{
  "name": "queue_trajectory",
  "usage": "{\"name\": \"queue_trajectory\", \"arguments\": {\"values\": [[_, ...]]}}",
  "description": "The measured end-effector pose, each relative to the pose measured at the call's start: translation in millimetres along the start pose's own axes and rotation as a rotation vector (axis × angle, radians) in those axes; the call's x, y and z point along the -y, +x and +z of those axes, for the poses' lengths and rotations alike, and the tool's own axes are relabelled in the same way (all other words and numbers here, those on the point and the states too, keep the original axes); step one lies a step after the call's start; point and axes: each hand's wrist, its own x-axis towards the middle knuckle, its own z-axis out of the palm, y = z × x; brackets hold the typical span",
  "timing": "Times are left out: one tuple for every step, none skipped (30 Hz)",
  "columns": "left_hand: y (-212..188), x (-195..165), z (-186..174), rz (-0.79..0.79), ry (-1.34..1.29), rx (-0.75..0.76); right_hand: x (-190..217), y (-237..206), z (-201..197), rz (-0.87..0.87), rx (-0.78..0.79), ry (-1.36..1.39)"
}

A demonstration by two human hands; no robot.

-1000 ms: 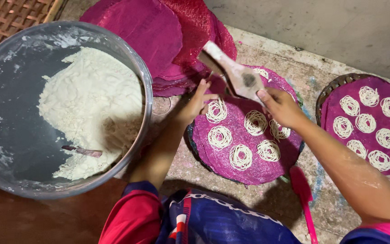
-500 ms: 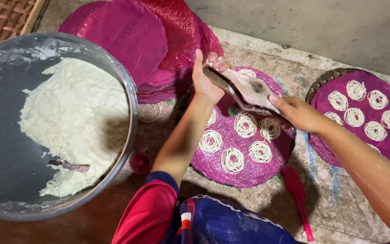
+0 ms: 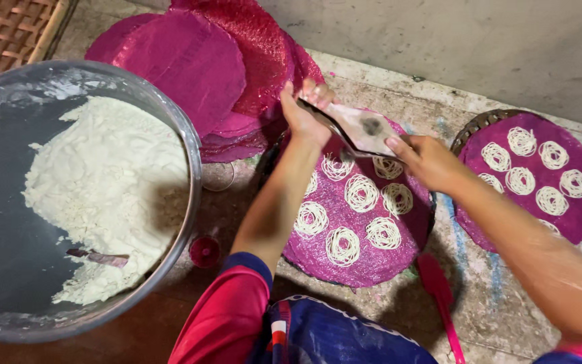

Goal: The person scoops dough from a large basin into a handheld wooden press, squeezes the press to extrude noodle strands into circular nests on round purple trays, and moves filled trays aside on the table.

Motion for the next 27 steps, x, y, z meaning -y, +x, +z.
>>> {"name": "queue_trajectory", "arguments": {"values": [[3,-4,2,-0.007,-0.002,0.073,2,1,4,-0.007,-0.001,0.019],[5,-10,2,-0.013,-0.002,0.147,5,2,11,-0.016,-0.003,0.040],[6,-14,1,-0.018,0.001,0.222,6,2,15,-0.027,-0.006,0.062],[5,-17,-1,-0.013,0.001,0.174,7,1,19,-0.021,0.019,0.099],[3,-17,-3,-0.008,0.002,0.124,7,0,20,-0.013,0.047,0.137],[0,-16,-6,-0.002,0.003,0.069,6,-1,20,-0.005,0.079,0.177],[-1,-12,-9,0.001,-0.024,0.074,4,-2,18,0.046,0.107,0.124],[-2,-5,-11,0.004,-0.050,0.080,1,-2,13,0.095,0.135,0.069],[-3,1,-9,0.008,-0.079,0.086,-1,-1,7,0.143,0.162,0.012],[-3,6,-5,0.012,-0.069,0.034,-4,1,2,0.079,0.110,0.008],[-2,11,2,0.014,-0.060,-0.016,-7,2,-3,0.016,0.056,0.002],[0,13,10,0.016,-0.050,-0.062,-9,4,-6,-0.048,-0.002,-0.003],[2,11,18,-0.002,-0.052,-0.025,-11,7,-7,-0.064,-0.017,0.022],[2,8,26,-0.021,-0.054,0.011,-13,8,-6,-0.078,-0.033,0.049],[2,5,32,-0.041,-0.054,0.047,-15,9,-6,-0.091,-0.049,0.078],[1,0,35,-0.117,-0.002,-0.074,-17,10,-4,-0.109,-0.050,0.134],[-2,-4,35,-0.189,0.050,-0.196,-19,9,-2,-0.128,-0.050,0.190],[-4,-6,33,-0.258,0.101,-0.320,-21,9,-1,-0.147,-0.047,0.246],[-7,-5,28,-0.341,0.431,-0.274,-23,8,0,-0.117,-0.026,0.278],[-12,-3,20,-0.420,0.762,-0.224,-26,6,0,-0.087,-0.004,0.311],[-15,-1,12,-0.494,1.093,-0.166,-28,5,1,-0.056,0.016,0.345],[-17,4,4,-0.604,1.169,-0.184,-30,5,2,-0.047,0.009,0.323],[-19,8,-3,-0.714,1.243,-0.204,-32,5,3,-0.038,0.003,0.301],[-21,10,-9,-0.736,1.281,-0.208,-33,5,6,-0.028,-0.001,0.279],[-24,11,-13,-0.756,1.318,-0.210,-35,5,9,-0.084,-0.058,0.297],[-26,12,-15,-0.774,1.355,-0.211,-36,5,13,-0.140,-0.114,0.314],[-29,13,-16,-0.710,1.333,-0.216,-38,6,16,-0.197,-0.171,0.330]]}}
